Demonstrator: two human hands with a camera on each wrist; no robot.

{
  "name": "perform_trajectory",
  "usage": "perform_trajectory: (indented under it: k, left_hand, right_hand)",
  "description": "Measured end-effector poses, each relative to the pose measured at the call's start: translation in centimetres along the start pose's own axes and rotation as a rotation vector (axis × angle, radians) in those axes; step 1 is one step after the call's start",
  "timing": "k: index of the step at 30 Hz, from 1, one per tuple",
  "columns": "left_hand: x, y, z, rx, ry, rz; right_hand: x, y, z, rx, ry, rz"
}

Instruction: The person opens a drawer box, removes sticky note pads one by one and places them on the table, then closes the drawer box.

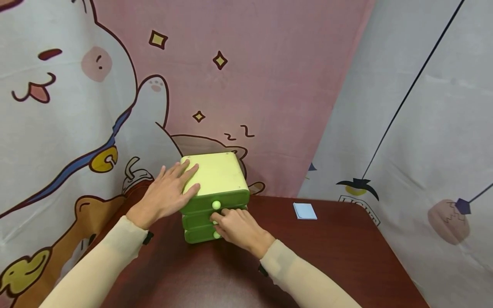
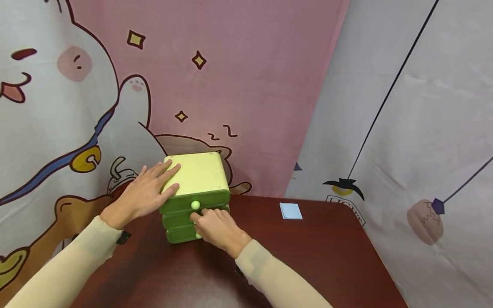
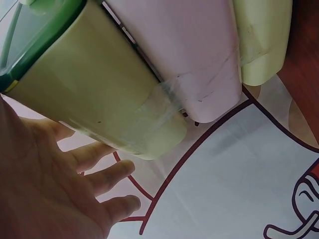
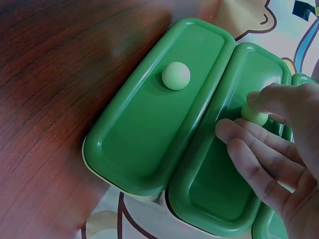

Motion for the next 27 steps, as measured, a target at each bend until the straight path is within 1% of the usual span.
perform_trajectory:
  k: [7,15,21,27]
  left_hand:
    - [0.0,-0.01,0.05,0.002,-0.003,-0.002]
    - [0.04,-0.1,0.14,0.021,-0.023,-0.004]
    - [-0.02,-0.24,0.11,0.028,-0.032,-0.004]
    - [-0.17,-0.32,0.02,0.027,-0.029,-0.004]
  right_hand:
    - [-0.04,-0.01,0.07,0.006,0.005,-0.004]
    - [-0.14,0.02,0.02,0.004,0.011,-0.003]
    - [-0.11,0.05,-0.09,0.019,-0.008,-0.012]
    - [-0.22,0.22,-0.38,0.012,-0.022,-0.025]
Point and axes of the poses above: each hand's wrist, its own y-axis away from the middle knuckle, its own z-axis out of the palm, x = y × z, the point moved 2 cm from there along -y, towards the middle knuckle, and after that the axes turned 7 degrees about -y, right-handed, at the moved point
